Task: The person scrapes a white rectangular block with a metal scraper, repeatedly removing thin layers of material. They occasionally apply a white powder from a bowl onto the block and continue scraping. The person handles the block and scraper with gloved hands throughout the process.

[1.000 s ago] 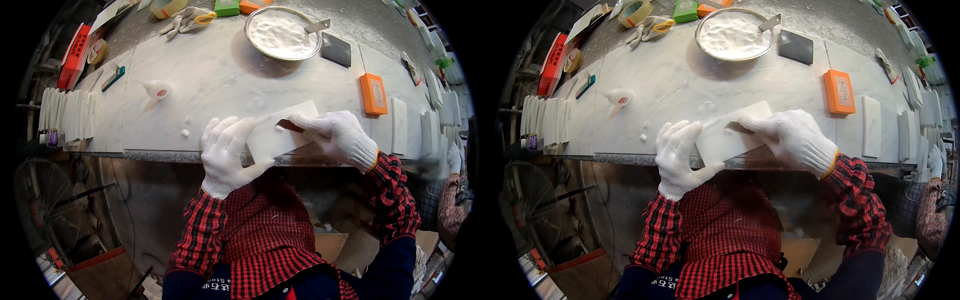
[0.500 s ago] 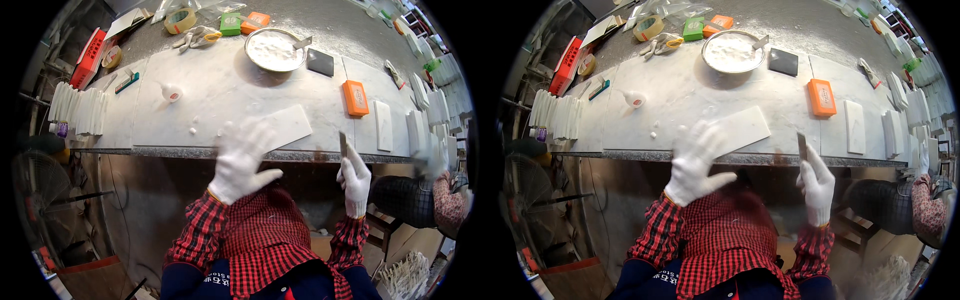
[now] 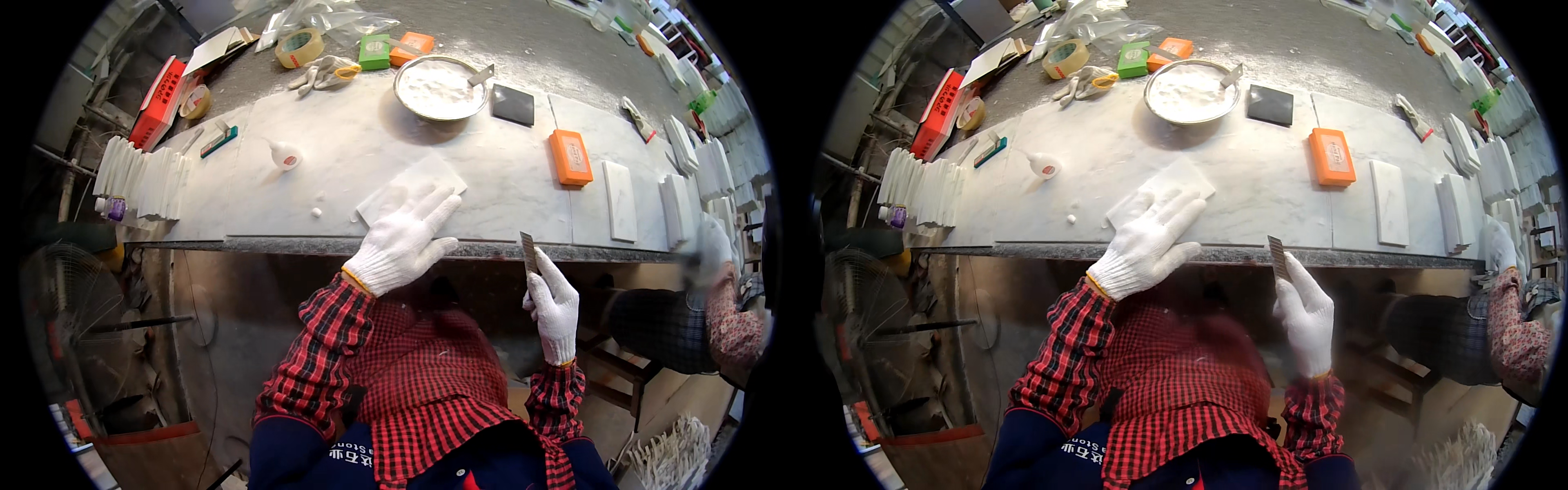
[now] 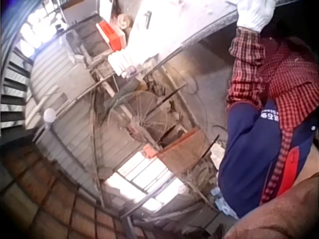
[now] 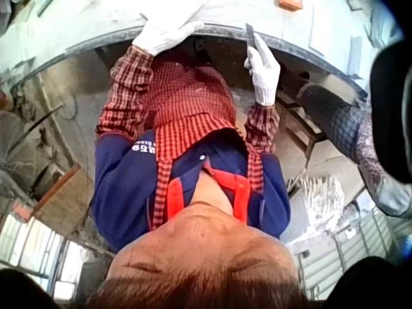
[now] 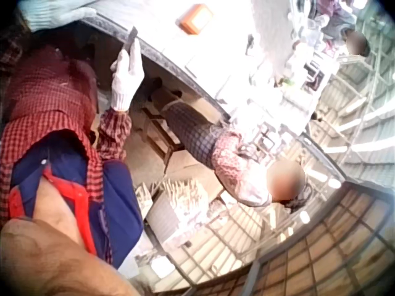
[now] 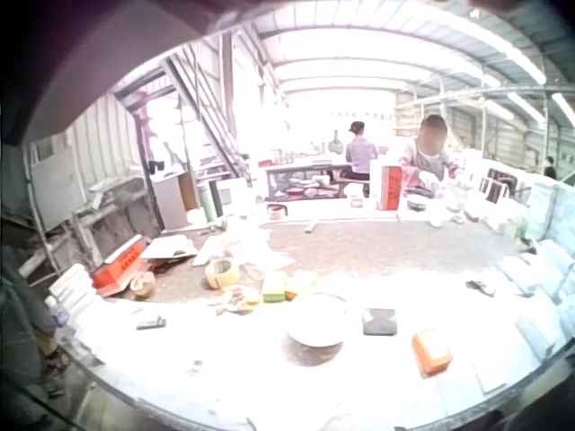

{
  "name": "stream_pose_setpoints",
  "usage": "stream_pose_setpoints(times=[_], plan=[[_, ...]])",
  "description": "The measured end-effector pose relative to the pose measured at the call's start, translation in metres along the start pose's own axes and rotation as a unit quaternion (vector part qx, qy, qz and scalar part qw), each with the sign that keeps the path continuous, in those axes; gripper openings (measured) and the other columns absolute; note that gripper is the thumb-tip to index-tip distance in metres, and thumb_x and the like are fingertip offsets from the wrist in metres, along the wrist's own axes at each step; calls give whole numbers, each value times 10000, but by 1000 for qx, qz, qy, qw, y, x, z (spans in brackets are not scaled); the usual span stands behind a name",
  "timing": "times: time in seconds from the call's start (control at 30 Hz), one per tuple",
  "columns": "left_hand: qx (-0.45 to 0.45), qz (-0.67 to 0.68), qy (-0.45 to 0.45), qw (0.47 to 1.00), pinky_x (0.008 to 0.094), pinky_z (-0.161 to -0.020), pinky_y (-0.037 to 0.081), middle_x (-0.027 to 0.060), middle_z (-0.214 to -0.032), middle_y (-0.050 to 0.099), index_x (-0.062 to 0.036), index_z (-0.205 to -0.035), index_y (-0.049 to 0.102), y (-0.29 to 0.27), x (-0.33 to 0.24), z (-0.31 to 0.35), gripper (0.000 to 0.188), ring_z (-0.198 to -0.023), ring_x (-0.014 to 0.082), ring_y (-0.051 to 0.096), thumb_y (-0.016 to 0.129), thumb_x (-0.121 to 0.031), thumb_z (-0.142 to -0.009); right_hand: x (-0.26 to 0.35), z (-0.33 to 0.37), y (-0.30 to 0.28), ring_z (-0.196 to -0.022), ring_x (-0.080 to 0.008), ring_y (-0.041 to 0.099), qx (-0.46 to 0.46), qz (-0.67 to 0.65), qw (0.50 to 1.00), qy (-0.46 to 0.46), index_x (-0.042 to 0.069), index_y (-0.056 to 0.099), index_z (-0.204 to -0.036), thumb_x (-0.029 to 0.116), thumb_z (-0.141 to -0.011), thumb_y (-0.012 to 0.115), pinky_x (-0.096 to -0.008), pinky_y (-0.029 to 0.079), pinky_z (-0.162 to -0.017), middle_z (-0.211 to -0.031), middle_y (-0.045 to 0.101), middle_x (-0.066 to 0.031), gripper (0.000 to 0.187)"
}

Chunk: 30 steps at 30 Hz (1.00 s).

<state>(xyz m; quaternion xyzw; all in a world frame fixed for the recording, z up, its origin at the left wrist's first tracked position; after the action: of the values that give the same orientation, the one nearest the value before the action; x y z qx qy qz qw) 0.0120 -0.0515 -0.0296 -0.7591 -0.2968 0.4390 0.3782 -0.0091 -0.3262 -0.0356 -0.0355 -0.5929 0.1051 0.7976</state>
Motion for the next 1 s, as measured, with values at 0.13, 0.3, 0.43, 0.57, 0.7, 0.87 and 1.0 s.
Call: stream_pose_setpoints(times=[0.13, 0.3, 0.43, 0.57, 0.7, 0.87, 1.0], plan=[[5, -22, -26, 999, 546, -1203, 377, 198, -1542, 568, -71, -1539, 532, -4, 0, -5, 670, -1434, 423, 507, 737, -343, -962, 7, -1, 16, -700, -42, 560, 23, -35, 999, 11, -18, 590, -1513, 59, -1053, 643, -207, 465, -612, -929, 665, 16, 470], [26, -181, -169, 968, 585, -1312, 151, 236, -1655, 445, 1, -1596, 445, -7, 51, 26, 749, -1586, 391, 343, 627, -456, -1030, 13, -1, 33, -702, -45, 578, 61, -27, 998, 19, 26, 611, -1511, 72, -1043, 664, -212, 465, -606, -908, 680, 5, 473], [-92, -146, -236, 956, 609, -1307, 138, 250, -1677, 410, 10, -1617, 419, -44, 39, 41, 859, -1576, 468, 323, 564, -606, -1037, 19, -2, 57, -667, -24, 564, 80, -35, 996, -11, 27, 605, -1518, 87, -1056, 631, -187, 425, -559, -841, 636, 34, 467], [-159, -70, -192, 966, 612, -1309, 128, 257, -1692, 378, -3, -1631, 400, -44, -6, 35, 978, -1602, 495, 251, 688, -650, -957, 26, 2, 96, -775, -55, 666, 139, -7, 989, -56, 61, 640, -1486, 65, -998, 742, -245, 564, -707, -1056, 805, -59, 499], [-240, -83, -220, 942, 636, -1293, 185, 222, -1720, 341, -71, -1647, 403, -40, 22, 64, 847, -1610, 480, 238, 779, -367, -948, 44, 6, 108, -783, -64, 686, 141, 54, 975, -163, 46, 648, -1473, 76, -989, 759, -260, 579, -714, -1083, 815, -97, 498], [-199, -167, -286, 922, 587, -1298, 210, 198, -1644, 467, -45, -1548, 539, -61, 43, 96, 714, -1587, 458, 304, 804, -269, -924, 55, -29, 102, -703, -53, 607, 101, 29, 991, -87, 9, 648, -1464, 56, -1009, 718, -232, 516, -634, -873, 726, -34, 463], [-166, -78, -207, 961, 569, -1307, 193, 162, -1518, 604, -41, -1474, 606, -47, 36, 81, 835, -1574, 411, 357, 932, -386, -787, 50, -76, 121, -734, -267, 736, 85, 161, 964, -193, 81, 696, -1411, 116, -987, 727, -357, 565, -673, -900, 770, -167, 427]])
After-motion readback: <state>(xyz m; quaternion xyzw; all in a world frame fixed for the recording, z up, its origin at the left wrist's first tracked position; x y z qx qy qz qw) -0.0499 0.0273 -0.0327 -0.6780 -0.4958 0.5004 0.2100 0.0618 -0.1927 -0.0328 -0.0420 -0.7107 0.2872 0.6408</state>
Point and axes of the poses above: each hand's wrist, its own z-axis away from the middle knuckle, its own y-axis out of the palm, x = y × z, the point moved 5 cm from there along -z, towards the middle knuckle
